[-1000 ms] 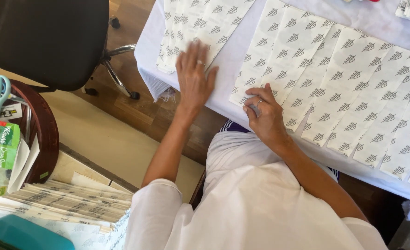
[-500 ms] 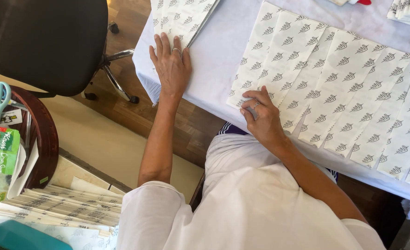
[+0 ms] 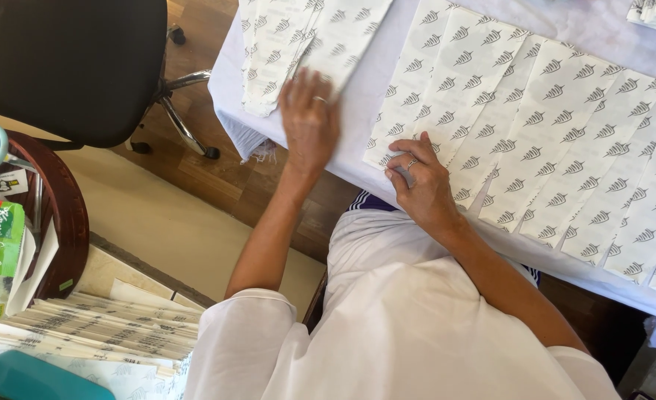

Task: The person is folding paper wrappers and then applying glue to the edges of a long strip of them on a table.

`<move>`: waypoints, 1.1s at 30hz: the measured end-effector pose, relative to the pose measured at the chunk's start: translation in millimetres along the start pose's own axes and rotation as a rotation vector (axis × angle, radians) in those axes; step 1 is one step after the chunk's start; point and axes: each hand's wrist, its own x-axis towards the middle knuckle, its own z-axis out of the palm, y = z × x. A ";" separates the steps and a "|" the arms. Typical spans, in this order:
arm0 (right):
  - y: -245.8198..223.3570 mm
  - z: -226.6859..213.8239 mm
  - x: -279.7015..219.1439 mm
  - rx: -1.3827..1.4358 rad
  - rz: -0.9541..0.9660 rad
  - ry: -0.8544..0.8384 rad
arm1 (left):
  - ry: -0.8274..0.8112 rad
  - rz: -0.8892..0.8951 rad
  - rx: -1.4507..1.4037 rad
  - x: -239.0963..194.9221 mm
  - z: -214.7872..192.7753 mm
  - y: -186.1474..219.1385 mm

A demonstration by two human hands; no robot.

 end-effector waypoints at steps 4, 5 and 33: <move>0.5 -4.4 2.0 -0.113 0.071 -0.088 | -0.116 -0.099 -0.212 -12.8 -9.2 31.5; 1.1 -3.9 1.3 -0.118 0.067 -0.087 | -0.160 -0.094 -0.285 -12.2 -13.9 34.9; -18.6 51.1 34.4 -0.246 -0.224 -0.104 | -0.449 0.028 -0.763 -8.7 -75.5 -26.6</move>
